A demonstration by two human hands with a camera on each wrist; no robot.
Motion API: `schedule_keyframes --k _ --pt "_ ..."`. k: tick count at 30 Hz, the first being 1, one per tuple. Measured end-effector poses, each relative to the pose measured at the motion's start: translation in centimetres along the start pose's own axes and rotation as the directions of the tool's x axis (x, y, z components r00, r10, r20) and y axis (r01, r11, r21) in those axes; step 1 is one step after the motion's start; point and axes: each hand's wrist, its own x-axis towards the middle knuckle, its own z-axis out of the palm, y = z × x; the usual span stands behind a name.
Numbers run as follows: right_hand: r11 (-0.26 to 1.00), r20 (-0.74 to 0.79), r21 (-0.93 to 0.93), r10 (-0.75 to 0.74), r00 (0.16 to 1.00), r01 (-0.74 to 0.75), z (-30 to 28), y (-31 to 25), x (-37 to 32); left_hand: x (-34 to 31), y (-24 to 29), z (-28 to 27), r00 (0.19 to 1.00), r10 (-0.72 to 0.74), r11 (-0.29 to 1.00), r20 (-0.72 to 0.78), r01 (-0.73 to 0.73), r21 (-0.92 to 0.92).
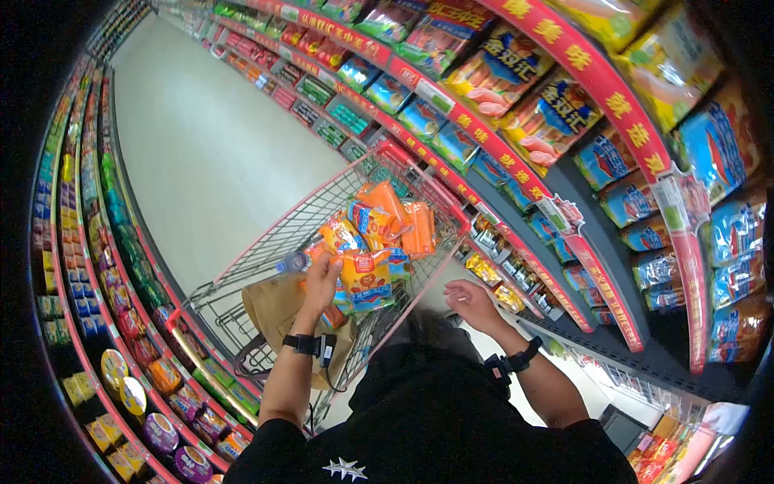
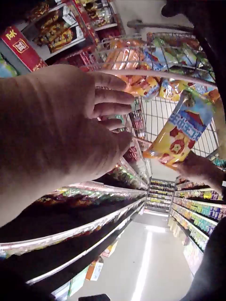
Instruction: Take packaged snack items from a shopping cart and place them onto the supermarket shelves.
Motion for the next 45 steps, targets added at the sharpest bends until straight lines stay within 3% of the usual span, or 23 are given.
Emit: schedule_keyframes --k 4,6,7,11,14,15,18,20,22,23,24,26,27,28,30,34,37,38,41,43,45 --pt "0.997 0.005 0.062 -0.044 0.999 0.043 -1.3 -3.1 -0.7 2.1 8.2 2.4 0.983 0.182 0.983 -0.004 -0.182 0.033" --pt "0.968 -0.022 0.148 -0.2 0.979 0.201 -2.5 -4.8 -2.0 2.4 12.0 4.7 0.971 0.199 0.958 0.131 -0.221 0.181" --pt "0.953 -0.059 0.139 -0.264 0.963 0.27 -3.2 -5.7 -2.9 2.4 13.7 6.2 0.94 0.272 0.91 0.208 -0.321 0.261" --pt "0.837 -0.138 0.271 -0.456 0.879 0.476 -7.7 -8.6 -6.5 1.6 17.9 14.2 0.842 0.343 0.881 0.417 -0.442 0.167" --pt "0.888 -0.244 0.153 -0.39 0.888 0.433 -11.4 -6.0 -9.4 0.5 20.1 19.9 0.779 0.355 0.877 0.518 -0.469 0.104" --pt "0.879 -0.331 0.057 -0.43 0.84 0.473 -12.4 -5.5 -10.7 -0.1 20.6 21.6 0.753 0.349 0.884 0.557 -0.462 0.07" --pt "0.884 -0.474 0.004 -0.409 0.78 0.467 -15.9 -1.5 -13.8 -1.6 22.8 26.6 0.676 0.343 0.867 0.652 -0.494 0.056" --pt "0.873 -0.59 0.086 -0.344 0.731 0.48 -17.5 -0.4 -16.5 -2.6 24.0 29.6 0.646 0.279 0.877 0.71 -0.473 0.085" --pt "0.793 -0.63 0.326 -0.224 0.744 0.515 -19.6 1.3 -19.4 -3.6 25.3 32.3 0.627 0.248 0.88 0.738 -0.465 0.099" --pt "0.709 -0.589 0.426 -0.255 0.767 0.563 -20.5 2.2 -20.9 -4.2 26.1 33.6 0.616 0.26 0.867 0.744 -0.488 0.101" --pt "0.7 -0.601 0.427 -0.253 0.758 0.573 -21.0 3.1 -22.0 -4.9 26.8 35.0 0.609 0.272 0.855 0.745 -0.509 0.103" --pt "0.711 -0.611 0.268 -0.396 0.685 0.65 -21.3 4.9 -23.5 -5.5 27.0 37.9 0.592 0.295 0.847 0.75 -0.526 0.082" --pt "0.618 -0.503 0.435 -0.435 0.747 0.654 -21.2 5.4 -24.3 -6.2 27.5 39.4 0.59 0.32 0.845 0.741 -0.531 0.058" --pt "0.611 -0.513 0.435 -0.436 0.74 0.661 -21.2 5.8 -25.0 -7.1 28.0 40.8 0.583 0.318 0.841 0.748 -0.538 0.062" --pt "0.675 -0.519 0.477 -0.3 0.8 0.563 -21.1 6.4 -26.3 -9.0 28.9 43.6 0.601 0.228 0.935 0.766 -0.355 0.0" --pt "0.533 -0.614 0.592 -0.186 0.767 0.604 -22.6 10.2 -27.0 -11.5 31.1 48.0 0.511 0.143 0.954 0.847 -0.298 0.018" --pt "0.443 -0.566 0.699 -0.138 0.813 0.562 -24.0 10.1 -29.0 -12.9 32.8 50.5 0.462 0.13 0.968 0.877 -0.249 -0.012" --pt "0.404 -0.52 0.748 -0.137 0.843 0.527 -24.3 10.1 -29.5 -13.4 33.3 50.6 0.463 0.119 0.968 0.879 -0.25 0.001" --pt "0.421 -0.558 0.711 -0.149 0.816 0.563 -25.4 9.6 -30.2 -14.2 35.1 51.9 0.429 0.221 0.918 0.876 -0.394 -0.039" --pt "0.426 -0.58 0.691 -0.157 0.799 0.585 -25.9 9.5 -30.6 -14.8 36.0 52.5 0.423 0.204 0.921 0.883 -0.389 -0.026" --pt "0.418 -0.471 0.775 -0.117 0.875 0.473 -26.5 9.8 -30.9 -15.2 36.1 53.1 0.42 0.184 0.925 0.889 -0.379 -0.013"
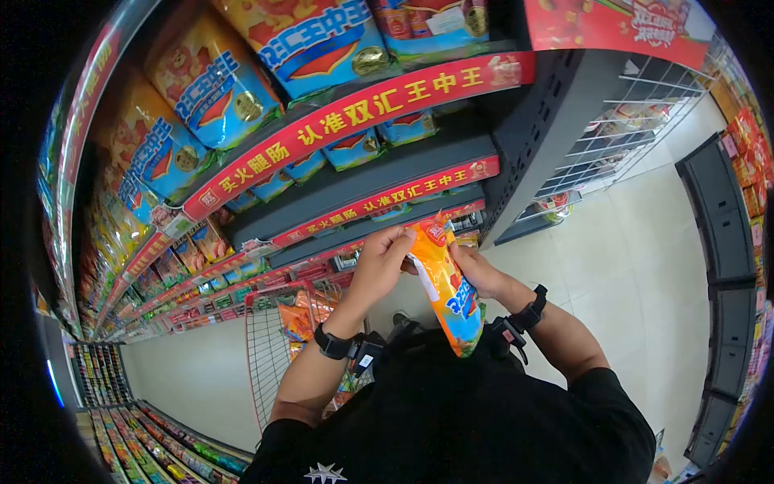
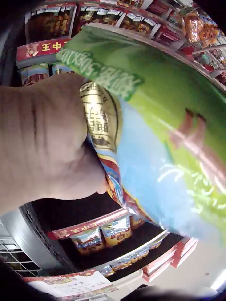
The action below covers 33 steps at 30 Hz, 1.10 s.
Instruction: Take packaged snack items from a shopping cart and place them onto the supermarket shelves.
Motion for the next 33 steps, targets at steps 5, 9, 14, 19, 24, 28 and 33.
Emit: schedule_keyframes --k 5,9,14,19,24,28,33 --pt "0.998 0.038 0.048 0.049 0.998 -0.051 -0.1 -0.6 -0.4 0.6 -0.1 0.7 0.998 0.037 0.998 0.041 -0.034 -0.058" --pt "0.994 0.105 0.089 0.061 0.993 -0.07 -0.1 -0.7 -0.3 0.4 -0.7 1.4 0.985 0.166 0.97 0.046 -0.155 -0.185" --pt "0.988 0.173 0.126 0.07 0.983 -0.092 0.0 0.5 0.3 -0.2 0.3 1.0 0.983 0.183 0.976 0.025 -0.179 -0.125" --pt "0.99 0.168 0.105 0.073 0.983 -0.091 0.1 0.7 0.8 -0.4 -1.0 0.2 0.988 0.153 0.984 0.026 -0.15 -0.099" --pt "0.991 0.143 0.095 0.079 0.987 -0.093 -0.1 0.7 0.7 -0.6 -1.4 0.5 0.99 0.144 0.985 0.011 -0.142 -0.095" --pt "0.994 -0.057 0.045 -0.095 0.994 0.098 0.3 -2.2 0.2 0.3 -2.9 1.3 0.979 0.165 0.97 -0.117 -0.182 -0.16" --pt "0.917 -0.289 -0.219 -0.389 0.875 0.335 -0.1 -7.6 1.3 1.9 -3.1 2.1 0.998 0.024 0.996 0.06 -0.029 0.081"
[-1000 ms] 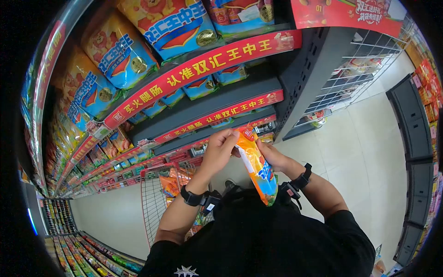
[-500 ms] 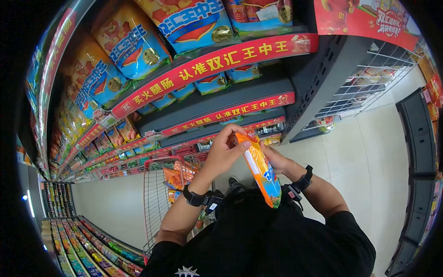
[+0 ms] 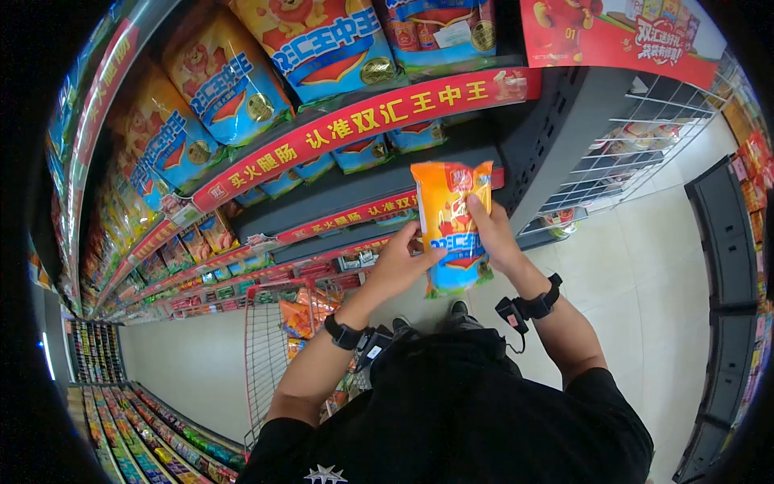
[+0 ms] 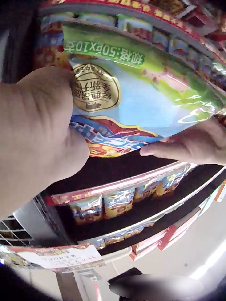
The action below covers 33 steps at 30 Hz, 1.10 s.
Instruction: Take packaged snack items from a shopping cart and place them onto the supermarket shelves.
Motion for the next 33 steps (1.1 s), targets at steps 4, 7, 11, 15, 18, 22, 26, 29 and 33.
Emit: schedule_keyframes --k 4,7,11,15,18,22,26,29,33 --pt "0.933 -0.129 -0.242 -0.304 0.944 0.268 0.0 -3.2 1.7 3.5 2.1 0.1 0.992 0.071 0.995 -0.103 -0.063 0.076" --pt "0.826 -0.101 -0.358 -0.498 0.861 0.436 -0.2 -4.1 2.7 6.9 3.0 -0.3 0.974 0.171 0.981 -0.149 -0.154 0.118" --pt "0.649 -0.062 -0.58 -0.637 0.768 0.492 1.0 -5.6 2.7 10.9 4.8 0.0 0.927 0.294 0.949 -0.232 -0.253 0.19" --pt "0.384 0.031 -0.809 -0.728 0.685 0.445 0.5 -5.3 3.6 14.7 4.5 0.3 0.899 0.304 0.937 -0.316 -0.221 0.271" --pt "0.387 0.063 -0.814 -0.683 0.728 0.434 0.0 -4.2 4.5 17.4 4.4 0.1 0.889 0.293 0.917 -0.352 -0.157 0.366" --pt "0.285 0.157 -0.879 -0.584 0.797 0.383 -0.3 -3.0 5.5 21.6 0.6 -1.0 0.818 0.491 0.849 -0.298 -0.373 0.374" --pt "0.218 0.206 -0.908 -0.511 0.834 0.357 -0.8 -2.5 6.8 20.6 1.8 -0.5 0.833 0.487 0.813 -0.263 -0.321 0.487" --pt "0.179 0.202 -0.938 -0.412 0.888 0.296 -0.6 -2.2 7.2 19.9 1.9 0.6 0.83 0.477 0.807 -0.289 -0.284 0.518" --pt "0.097 0.235 -0.942 -0.494 0.837 0.321 -0.3 -1.7 7.9 18.5 1.1 2.3 0.724 0.607 0.707 -0.329 -0.303 0.639"
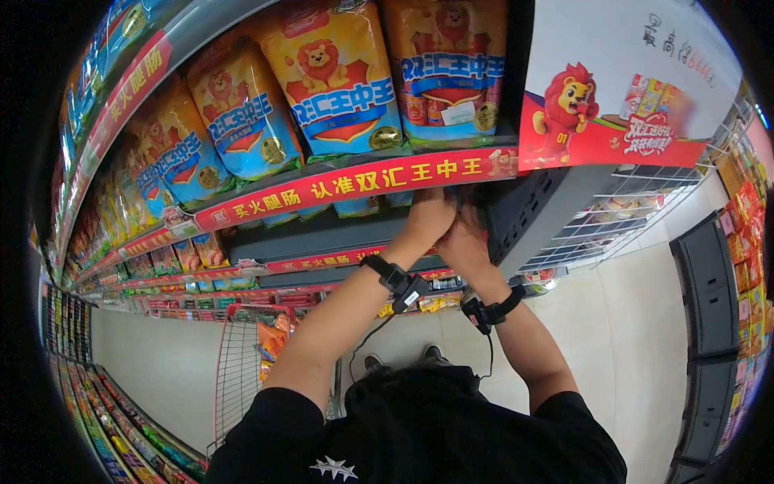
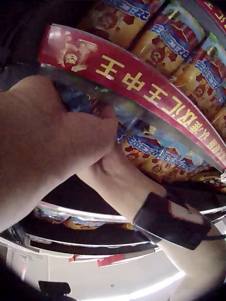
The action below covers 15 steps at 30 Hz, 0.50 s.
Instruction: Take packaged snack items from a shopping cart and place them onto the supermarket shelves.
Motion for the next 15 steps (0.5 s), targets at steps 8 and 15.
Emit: schedule_keyframes --k 8,15 --pt "0.999 0.033 -0.043 0.023 0.999 -0.021 1.4 0.1 1.2 -1.0 -0.6 -3.3 0.886 -0.323 0.946 0.332 0.315 0.078" --pt "0.998 0.082 -0.061 0.032 0.996 -0.027 0.6 -0.7 2.2 -1.5 -1.6 -3.1 0.883 -0.331 0.941 0.333 0.334 0.051"
